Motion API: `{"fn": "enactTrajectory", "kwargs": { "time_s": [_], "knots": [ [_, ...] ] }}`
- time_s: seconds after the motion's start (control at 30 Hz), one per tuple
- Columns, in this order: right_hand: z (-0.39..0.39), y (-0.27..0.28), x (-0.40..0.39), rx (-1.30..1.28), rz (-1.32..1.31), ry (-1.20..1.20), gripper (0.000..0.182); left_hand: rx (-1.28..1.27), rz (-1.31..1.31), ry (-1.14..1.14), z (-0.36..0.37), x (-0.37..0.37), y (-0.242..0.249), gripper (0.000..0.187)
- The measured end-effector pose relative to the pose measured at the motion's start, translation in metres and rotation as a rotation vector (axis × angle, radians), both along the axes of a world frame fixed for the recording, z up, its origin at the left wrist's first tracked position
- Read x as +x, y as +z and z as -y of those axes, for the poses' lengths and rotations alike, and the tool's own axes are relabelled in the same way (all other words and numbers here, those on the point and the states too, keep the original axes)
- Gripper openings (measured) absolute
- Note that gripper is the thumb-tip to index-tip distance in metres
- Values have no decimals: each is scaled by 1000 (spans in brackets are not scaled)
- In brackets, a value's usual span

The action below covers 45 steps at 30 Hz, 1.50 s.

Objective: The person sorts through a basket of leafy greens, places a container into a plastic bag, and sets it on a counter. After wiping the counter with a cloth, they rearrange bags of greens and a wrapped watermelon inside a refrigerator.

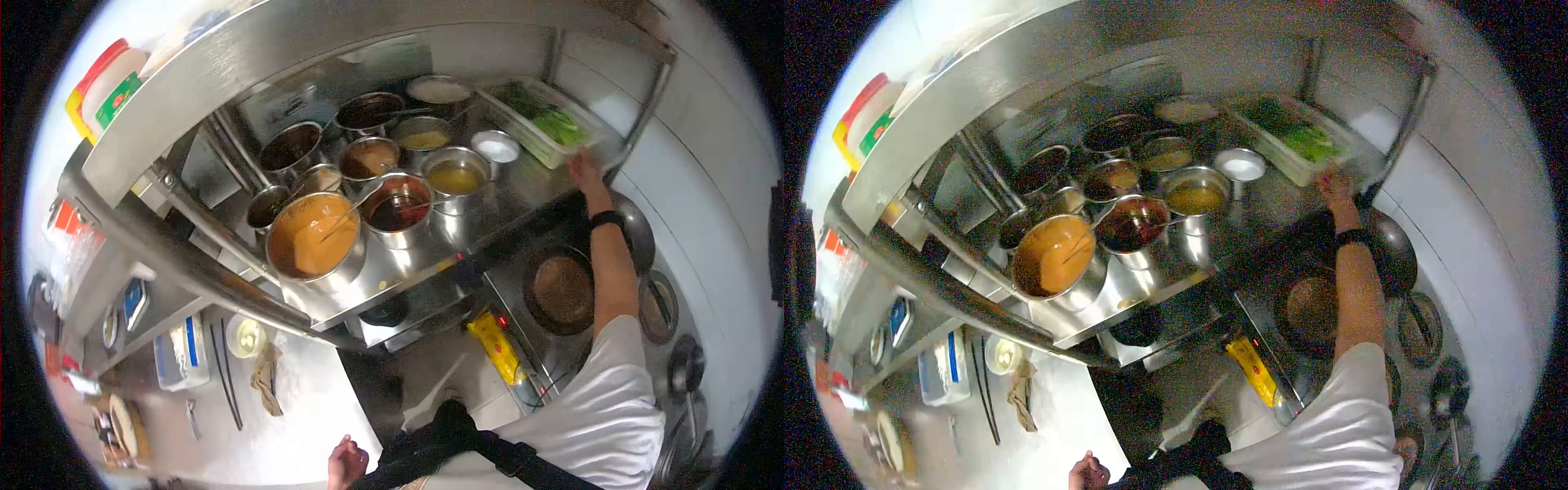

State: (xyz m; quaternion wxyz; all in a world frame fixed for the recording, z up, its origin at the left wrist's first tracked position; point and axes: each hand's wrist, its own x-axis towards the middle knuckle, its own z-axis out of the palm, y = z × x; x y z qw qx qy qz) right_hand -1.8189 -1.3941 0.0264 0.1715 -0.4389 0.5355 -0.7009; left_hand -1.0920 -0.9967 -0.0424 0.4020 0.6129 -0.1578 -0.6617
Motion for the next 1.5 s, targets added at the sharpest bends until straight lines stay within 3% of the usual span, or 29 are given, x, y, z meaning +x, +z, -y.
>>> {"fn": "enactTrajectory", "kwargs": {
  "time_s": [0.03, 0.07, 0.13, 0.2, 0.23, 0.4, 0.5, 0.57, 0.67, 0.73, 0.77, 0.9, 1.03, 1.17, 1.2, 1.3, 1.37, 1.4, 1.43, 1.5],
  "knots": [
    [8, -1, -16, 41, 246, 69, 30, 57, -630, 266, 1, -7, -9, 13],
    [-5, 29, 11, 96, 489, 148, 28, 79, -565, 287, -1, -20, -4, 13],
    [32, -20, -45, 86, -507, -128, 24, 113, -416, 296, 6, -50, 27, 14],
    [24, 3, -20, -129, 501, 18, 21, 142, -409, 319, 5, -62, 41, 14],
    [17, 10, -21, -160, 620, 23, 21, 108, -422, 300, 4, -64, 38, 13],
    [-70, 19, -88, -170, 521, 100, 31, 48, -504, 301, -22, -51, 26, 14],
    [-194, 80, 57, -241, 646, -63, 35, 61, -501, 322, -41, -35, 20, 17],
    [-257, 58, 69, -366, 578, -191, 33, 61, -551, 281, -57, -18, 6, 18],
    [-365, 82, 170, -299, 581, -423, 28, 18, -412, 128, -79, 0, 12, 18],
    [-428, 77, 226, -329, 609, -288, 26, -47, -353, 41, -94, 10, 22, 19],
    [-454, 48, 225, -342, 585, -290, 21, -115, -289, -13, -101, 15, 30, 21],
    [-527, 60, 373, -143, 547, -40, 37, -364, -218, -387, -120, 32, 81, 38],
    [-549, 49, 496, 14, 499, 256, 46, -550, -472, -287, -167, 62, 108, 57],
    [-541, 22, 593, 186, 554, 671, 47, -538, -582, -18, -203, 124, 89, 59],
    [-524, 30, 455, 209, 532, 794, 47, -500, -548, 85, -202, -18, 128, 54],
    [-501, 21, 444, 250, 476, 1026, 47, -480, -501, 370, -213, -52, 125, 38],
    [-488, 41, 430, 358, 180, 1007, 31, -561, -459, 527, -232, -80, 121, 39],
    [-479, 46, 419, 238, -150, 1016, 25, -566, -445, 561, -242, -96, 122, 39],
    [-462, 77, 378, 161, -343, 843, 26, -597, -374, 634, -237, -144, 146, 38],
    [-436, 122, 372, -59, -329, 828, 30, -589, -256, 736, -237, -169, 185, 38]
  ]
}}
